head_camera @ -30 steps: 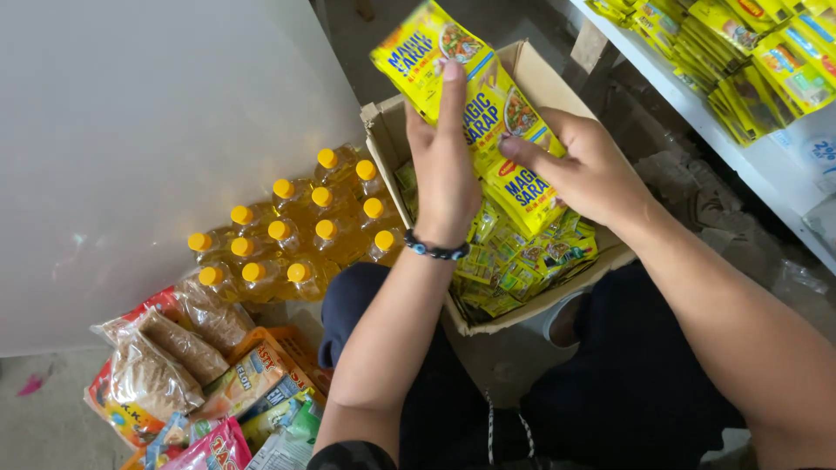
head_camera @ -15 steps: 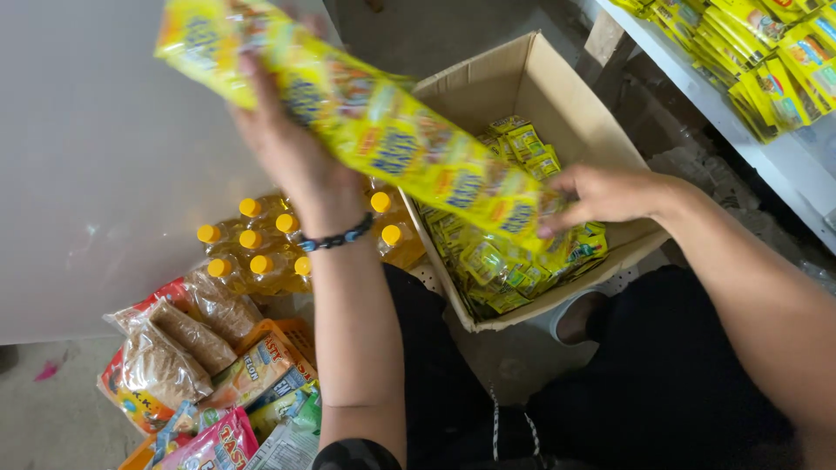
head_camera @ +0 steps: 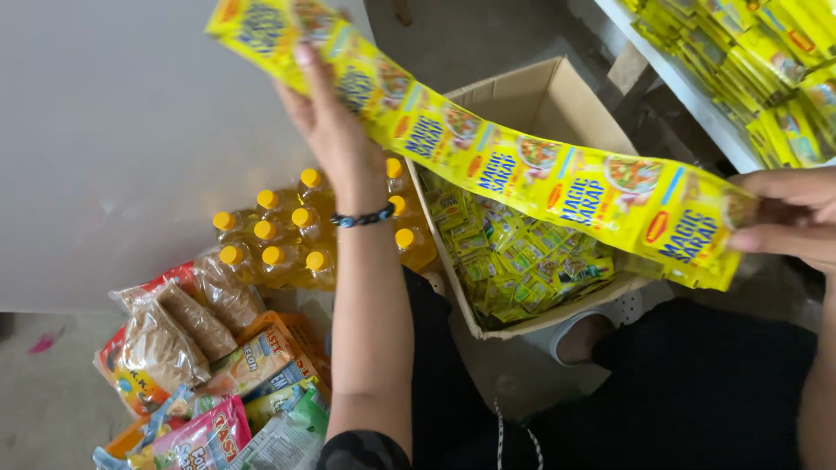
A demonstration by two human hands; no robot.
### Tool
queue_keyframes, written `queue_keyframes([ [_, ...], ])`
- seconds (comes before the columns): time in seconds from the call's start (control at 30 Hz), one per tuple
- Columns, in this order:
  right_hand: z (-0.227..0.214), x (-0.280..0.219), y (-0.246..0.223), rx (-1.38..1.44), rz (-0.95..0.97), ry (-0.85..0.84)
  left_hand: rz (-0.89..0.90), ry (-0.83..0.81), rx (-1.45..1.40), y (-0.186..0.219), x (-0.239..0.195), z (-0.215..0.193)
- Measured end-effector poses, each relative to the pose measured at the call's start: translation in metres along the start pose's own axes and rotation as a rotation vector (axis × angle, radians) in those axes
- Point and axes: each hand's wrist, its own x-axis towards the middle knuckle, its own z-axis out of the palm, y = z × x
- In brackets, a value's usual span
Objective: Restocking seasoning packets from a cardboard box onto a shelf.
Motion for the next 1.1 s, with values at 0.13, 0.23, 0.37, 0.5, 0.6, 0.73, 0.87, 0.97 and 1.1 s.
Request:
queue_keyframes([
  [0.13, 0.036, 0.019, -0.069, 0.365, -0.361, 0.030, -0.055, -0.166, 0.008, -0.011, -0.023, 0.029],
  [0.23, 0.006, 0.015, 0.002, 0.351, -0.346, 0.146, -0.196, -0.213, 0.019, -0.023, -0.037, 0.036],
  [0.37, 0.089, 0.057, -0.138, 0.479, -0.231, 0.294, -0.230, -0.308, 0.053, -0.020, -0.056, 0.053],
  [0.5, 0.097, 0.071, -0.146, 0.528, -0.294, 0.266, -0.330, -0.456, 0.082, -0.032, -0.074, 0.061],
  [0.6, 0.105, 0.075, -0.159, 0.565, -0.313, 0.267, -0.378, -0.516, 0.133, -0.051, -0.088, 0.062],
  [0.73, 0.115, 0.078, -0.167, 0.589, -0.420, 0.222, -0.389, -0.661, 0.218, -0.064, -0.107, 0.065],
  [0.87, 0.116, 0.089, -0.161, 0.562, -0.467, 0.249, -0.535, -0.731, 0.198, -0.060, -0.131, 0.078],
  [0.97, 0.117, 0.096, -0.164, 0.574, -0.448, 0.294, -0.612, -0.777, 0.032, -0.063, -0.146, 0.083],
  [1.1, 0.118, 0.101, -0.165, 0.435, -0.489, 0.391, -0.681, -0.779, -0.027, -0.066, -0.156, 0.084],
])
